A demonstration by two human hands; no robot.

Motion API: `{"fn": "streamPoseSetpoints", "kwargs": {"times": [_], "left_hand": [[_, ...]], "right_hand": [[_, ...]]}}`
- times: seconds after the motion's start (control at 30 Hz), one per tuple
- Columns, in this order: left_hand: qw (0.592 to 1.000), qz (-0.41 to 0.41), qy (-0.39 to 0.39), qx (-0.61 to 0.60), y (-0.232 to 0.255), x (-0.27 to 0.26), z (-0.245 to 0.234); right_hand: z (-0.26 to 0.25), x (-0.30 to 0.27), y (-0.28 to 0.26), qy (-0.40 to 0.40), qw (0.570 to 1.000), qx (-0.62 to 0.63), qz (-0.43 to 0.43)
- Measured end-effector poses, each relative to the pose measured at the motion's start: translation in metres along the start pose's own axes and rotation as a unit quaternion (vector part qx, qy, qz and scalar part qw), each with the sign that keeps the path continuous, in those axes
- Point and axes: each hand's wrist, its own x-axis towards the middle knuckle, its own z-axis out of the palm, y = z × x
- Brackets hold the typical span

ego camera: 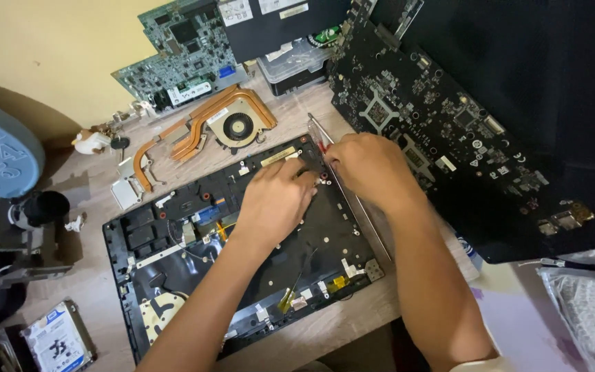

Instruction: Disconnecting internal ribbon cables and small connectors from a laptop motherboard during disassembly.

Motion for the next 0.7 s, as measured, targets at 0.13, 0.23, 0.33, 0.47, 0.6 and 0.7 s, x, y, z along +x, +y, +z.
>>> {"fn": "streamPoseSetpoints", "kwargs": {"times": [0.13, 0.23, 0.33, 0.47, 0.6, 0.7], "left_hand": [[0.998, 0.010, 0.057, 0.031, 0.004, 0.002, -0.006], [0.997, -0.015, 0.068, -0.015, 0.006, -0.001, -0.007], [0.996, -0.036, 0.076, -0.028, 0.009, -0.002, -0.007], [0.994, -0.050, 0.079, -0.062, 0.011, -0.001, -0.007], [0.982, -0.042, 0.081, -0.164, 0.005, -0.002, -0.006], [0.970, -0.043, 0.083, -0.223, 0.006, -0.002, -0.016]], "right_hand": [[0.007, 0.001, 0.005, 0.012, 1.000, -0.011, -0.005], [0.012, 0.003, 0.009, 0.020, 1.000, -0.005, -0.013], [0.014, 0.004, 0.007, 0.029, 0.999, -0.005, -0.011], [0.016, 0.003, 0.003, 0.057, 0.998, -0.014, -0.005], [0.025, 0.007, 0.000, 0.105, 0.993, -0.047, 0.009], [0.028, 0.010, -0.015, 0.101, 0.994, -0.021, 0.023]]}}
